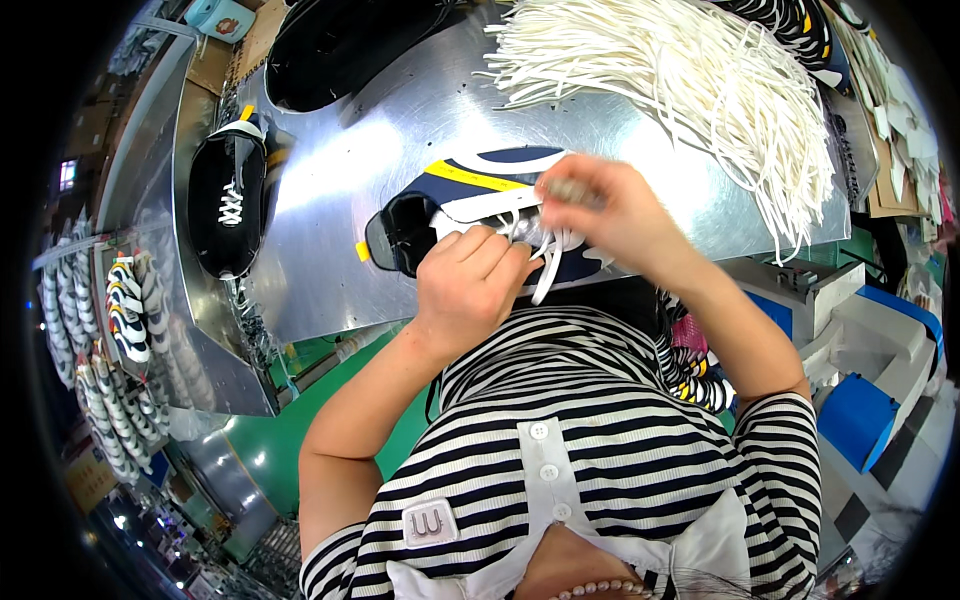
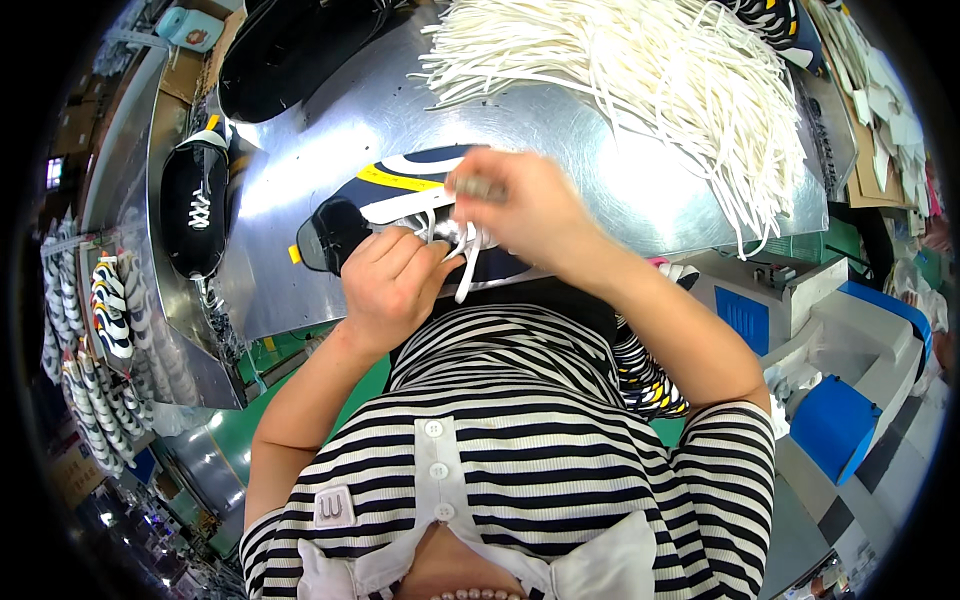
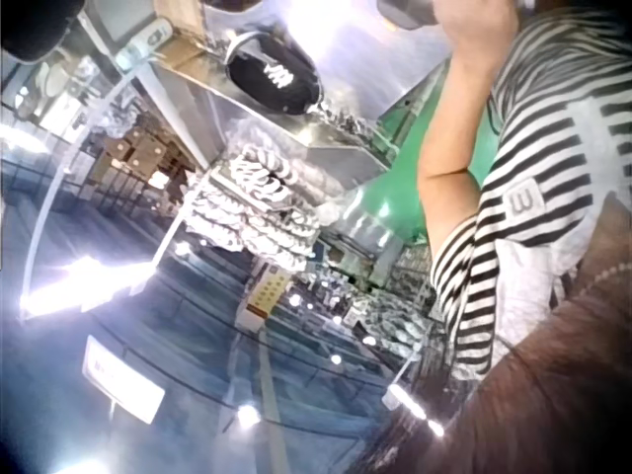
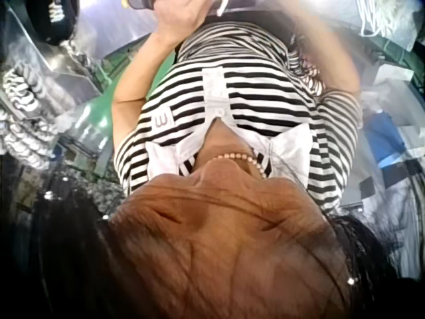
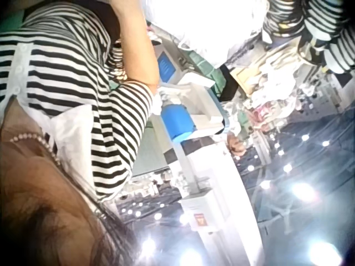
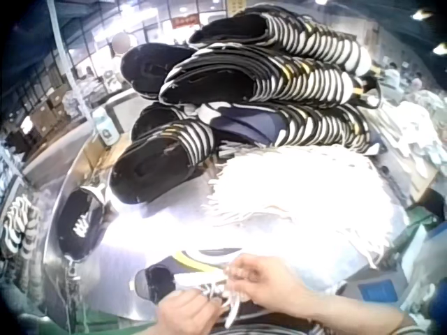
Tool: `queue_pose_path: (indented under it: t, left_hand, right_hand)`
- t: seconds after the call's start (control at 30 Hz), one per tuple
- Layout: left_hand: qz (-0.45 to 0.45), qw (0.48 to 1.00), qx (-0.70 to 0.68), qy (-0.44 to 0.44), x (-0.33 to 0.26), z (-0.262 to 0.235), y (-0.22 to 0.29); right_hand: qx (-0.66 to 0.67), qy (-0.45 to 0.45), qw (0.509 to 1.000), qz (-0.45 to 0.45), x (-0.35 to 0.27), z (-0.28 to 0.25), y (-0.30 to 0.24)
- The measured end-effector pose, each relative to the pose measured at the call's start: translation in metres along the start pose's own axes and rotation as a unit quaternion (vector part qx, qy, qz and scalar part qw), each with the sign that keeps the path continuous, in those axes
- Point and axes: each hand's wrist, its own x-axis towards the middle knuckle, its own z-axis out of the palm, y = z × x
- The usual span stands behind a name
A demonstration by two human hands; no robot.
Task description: The person threads white shoelaces through the eyelets of a blue and white sneaker on a metal table. They pull the laces tight and arrange them neatly, then pick up another shoe from a nearby pile to continue the process.
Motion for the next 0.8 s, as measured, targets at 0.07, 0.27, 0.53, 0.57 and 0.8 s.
queue_pose_path:
  t: [0.07,0.27,0.53,0.57,0.8]
  left_hand:
    - [-0.014,0.999,-0.028,-0.019,0.004,-0.003,-0.001]
    - [-0.064,0.994,-0.044,-0.074,0.006,-0.014,0.004]
    - [-0.353,0.917,-0.180,-0.046,0.009,-0.012,-0.004]
    - [-0.366,0.914,-0.170,-0.036,0.011,-0.011,-0.003]
    - [-0.337,0.938,-0.016,0.080,0.012,0.010,-0.001]
  right_hand:
    - [0.160,0.170,0.961,-0.149,0.009,-0.036,-0.031]
    - [0.114,0.298,0.935,-0.156,-0.010,-0.119,-0.017]
    - [0.168,0.072,0.983,-0.023,-0.001,0.020,0.009]
    - [0.160,0.073,0.984,-0.018,0.003,0.021,0.006]
    - [0.071,0.096,0.990,-0.076,0.024,0.025,0.002]
